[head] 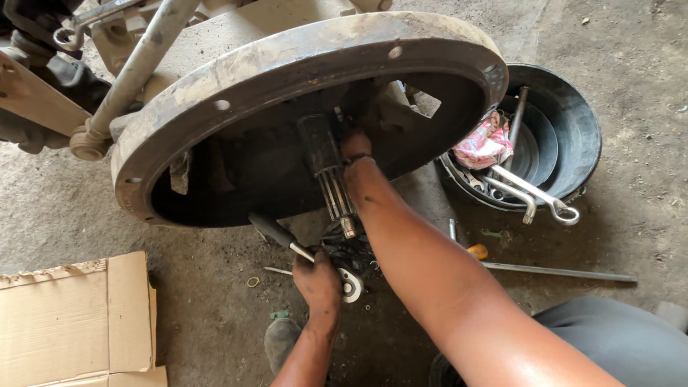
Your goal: The person uses a T-handle wrench to turn a central shaft on a large circular mechanical assembly. Another person assists by holding the assembly steady. The recorder repeatedly applies torque to the shaft while seated on the floor.
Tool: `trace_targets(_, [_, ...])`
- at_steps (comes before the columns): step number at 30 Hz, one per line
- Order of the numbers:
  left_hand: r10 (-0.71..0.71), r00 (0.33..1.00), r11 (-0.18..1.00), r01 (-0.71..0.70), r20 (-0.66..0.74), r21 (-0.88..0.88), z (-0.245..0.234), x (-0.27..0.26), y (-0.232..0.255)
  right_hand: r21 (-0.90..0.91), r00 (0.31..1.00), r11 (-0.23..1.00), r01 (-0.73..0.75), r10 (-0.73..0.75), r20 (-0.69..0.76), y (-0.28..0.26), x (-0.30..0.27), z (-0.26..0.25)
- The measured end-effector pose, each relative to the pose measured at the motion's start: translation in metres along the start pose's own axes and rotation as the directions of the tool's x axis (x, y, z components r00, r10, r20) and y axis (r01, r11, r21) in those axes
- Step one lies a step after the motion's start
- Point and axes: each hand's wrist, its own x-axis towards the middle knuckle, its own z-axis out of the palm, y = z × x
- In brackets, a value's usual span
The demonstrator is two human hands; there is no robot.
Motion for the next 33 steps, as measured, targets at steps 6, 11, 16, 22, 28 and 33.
trace_targets(6, [-0.054, 0.999, 0.998, 0.054, -0.008, 0.027, 0.000, -0.001, 0.002, 0.646, 0.967, 0.734, -0.209, 0.255, 0.023, -0.007, -0.056, -0.011])
trace_targets(11, [-0.028, 0.999, 0.999, 0.028, -0.023, -0.030, 0.002, -0.002, -0.001, 0.832, 0.898, 0.358, -0.424, 0.287, 0.334, -0.037, -0.144, -0.061])
trace_targets(16, [0.012, 1.000, 0.998, -0.013, -0.013, -0.065, 0.005, -0.004, -0.009, 0.723, 0.829, 0.420, -0.548, 0.157, 0.537, -0.063, -0.198, -0.118])
trace_targets(22, [0.075, 0.997, 0.997, -0.075, -0.015, -0.022, -0.002, -0.017, -0.008, 0.628, 0.796, 0.615, -0.478, -0.001, 0.606, -0.079, -0.224, -0.173])
trace_targets(28, [0.062, 0.998, 0.998, -0.063, -0.018, -0.012, -0.010, -0.030, -0.003, 0.599, 0.769, 0.634, -0.489, -0.010, 0.639, -0.094, -0.236, -0.204])
trace_targets(33, [0.123, 0.991, 0.992, -0.120, -0.054, 0.047, -0.020, -0.036, -0.017, 0.627, 0.814, 0.632, -0.455, 0.010, 0.581, -0.108, -0.250, -0.222])
